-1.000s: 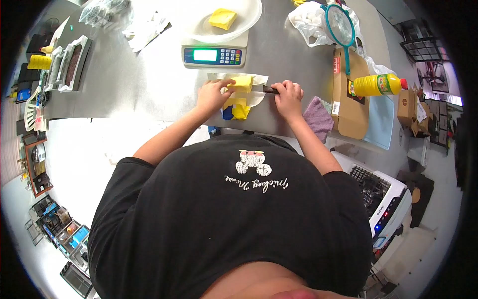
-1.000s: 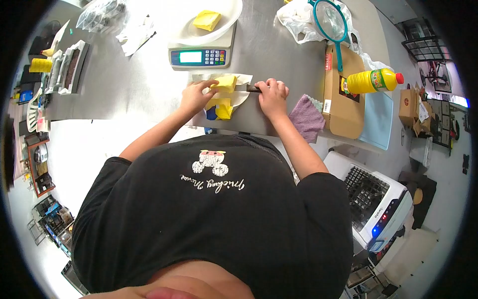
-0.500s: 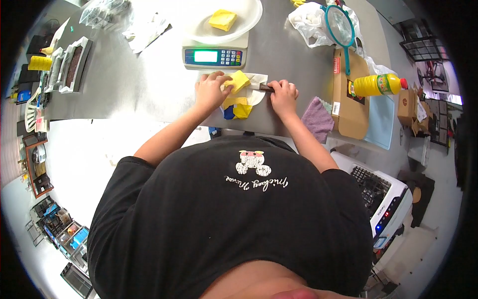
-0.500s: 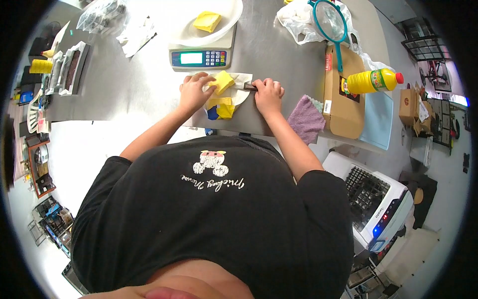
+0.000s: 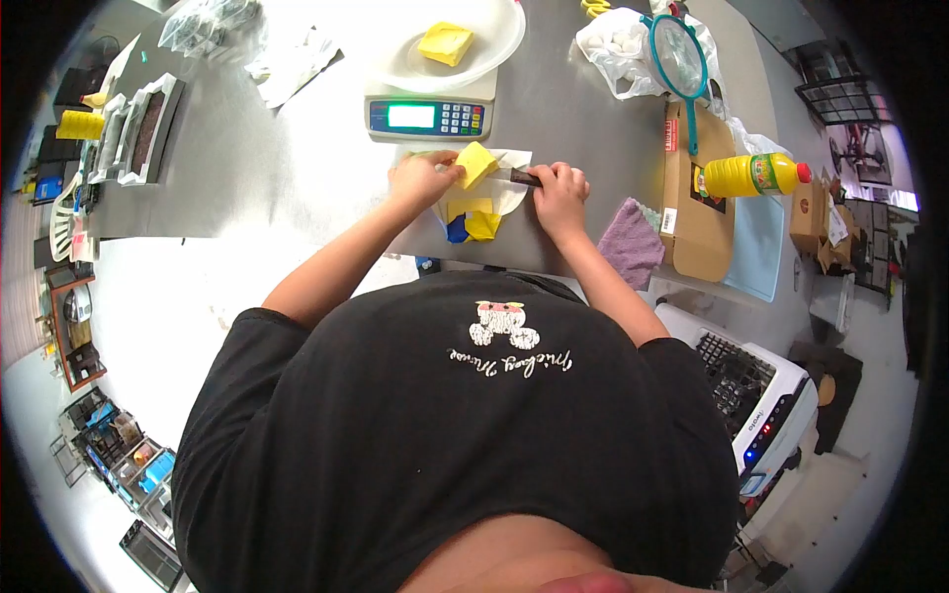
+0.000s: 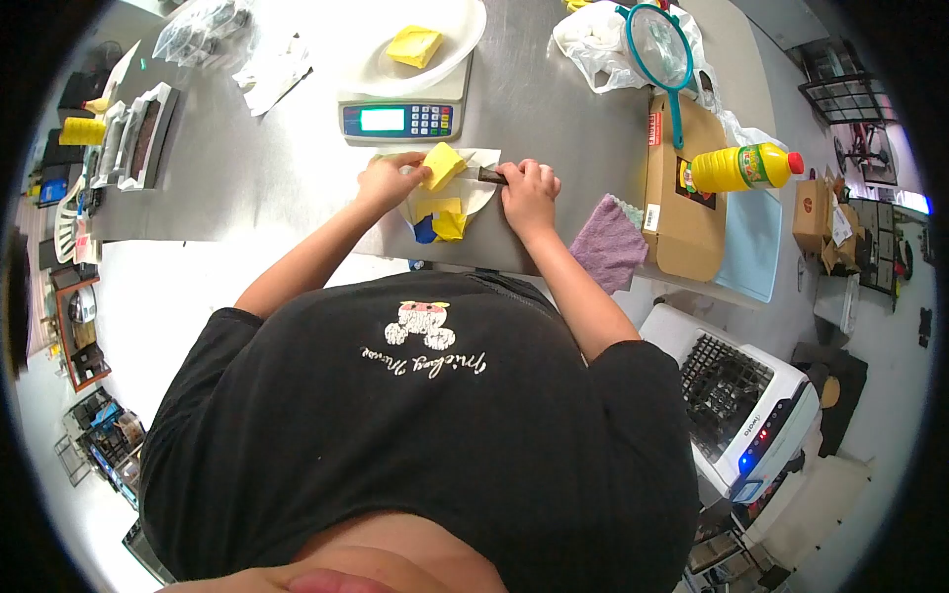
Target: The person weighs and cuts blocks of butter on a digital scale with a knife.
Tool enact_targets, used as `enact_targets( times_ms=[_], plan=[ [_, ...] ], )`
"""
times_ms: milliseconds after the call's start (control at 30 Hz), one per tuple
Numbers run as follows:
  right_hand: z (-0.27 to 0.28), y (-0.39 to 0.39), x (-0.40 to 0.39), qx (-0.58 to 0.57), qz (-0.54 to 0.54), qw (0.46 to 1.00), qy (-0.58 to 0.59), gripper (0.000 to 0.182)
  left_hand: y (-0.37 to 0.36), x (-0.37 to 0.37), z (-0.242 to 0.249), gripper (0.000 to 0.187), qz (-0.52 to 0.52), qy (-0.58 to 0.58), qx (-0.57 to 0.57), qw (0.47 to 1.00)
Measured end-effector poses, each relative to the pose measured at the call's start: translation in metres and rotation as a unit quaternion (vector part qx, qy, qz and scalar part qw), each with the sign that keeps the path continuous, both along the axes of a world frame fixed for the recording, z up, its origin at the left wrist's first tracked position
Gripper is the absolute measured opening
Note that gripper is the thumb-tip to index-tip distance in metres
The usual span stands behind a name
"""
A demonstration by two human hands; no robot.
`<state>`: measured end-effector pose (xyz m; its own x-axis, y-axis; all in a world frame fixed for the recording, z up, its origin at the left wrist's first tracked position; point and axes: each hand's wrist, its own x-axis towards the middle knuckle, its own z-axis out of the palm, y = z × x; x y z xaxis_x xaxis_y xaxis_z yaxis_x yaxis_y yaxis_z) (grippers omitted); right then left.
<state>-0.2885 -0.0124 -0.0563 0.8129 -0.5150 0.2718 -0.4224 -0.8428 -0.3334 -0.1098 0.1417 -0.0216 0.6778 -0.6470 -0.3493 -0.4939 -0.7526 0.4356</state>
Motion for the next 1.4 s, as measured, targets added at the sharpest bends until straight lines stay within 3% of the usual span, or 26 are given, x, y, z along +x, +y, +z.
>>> enact_targets(
  times_ms=[267, 333, 433, 667, 800, 900, 1100, 1267, 1400],
  plan=[
    [0.052, -0.003, 0.001, -0.028, 0.009, 0.999, -0.028, 0.029, 0.003, 0.000, 0.045, 0.037, -0.019, -0.038, -0.028, 0.999],
    [0.074, -0.005, 0.004, -0.032, 0.017, 0.999, -0.036, 0.030, 0.005, 0.004, 0.055, 0.033, -0.034, -0.066, -0.161, 0.984],
    [0.109, -0.013, 0.017, -0.052, 0.011, 0.997, -0.062, 0.032, 0.000, 0.015, 0.091, 0.032, -0.064, -0.113, -0.185, 0.974],
    [0.151, -0.035, 0.077, -0.085, 0.013, 0.993, -0.084, 0.029, -0.032, 0.083, 0.139, 0.031, -0.012, -0.051, -0.192, 0.980],
    [0.144, -0.038, 0.110, -0.075, -0.012, 0.997, -0.033, 0.024, -0.048, 0.119, 0.130, 0.030, -0.015, 0.004, -0.139, 0.990],
    [0.145, -0.038, 0.121, -0.066, -0.021, 0.997, 0.040, 0.022, -0.055, 0.136, 0.122, 0.029, -0.017, -0.022, -0.079, 0.996],
    [0.173, -0.037, 0.105, -0.027, -0.022, 0.999, 0.025, 0.024, -0.017, 0.148, 0.132, 0.030, 0.026, -0.116, -0.217, 0.969],
    [0.156, -0.039, 0.053, 0.056, -0.009, 0.997, -0.052, 0.025, 0.042, 0.116, 0.128, 0.028, 0.080, -0.167, -0.339, 0.922],
    [0.142, -0.021, 0.010, 0.160, -0.013, 0.987, -0.016, 0.027, 0.085, 0.071, 0.093, 0.026, 0.125, -0.139, -0.274, 0.944]
  ],
)
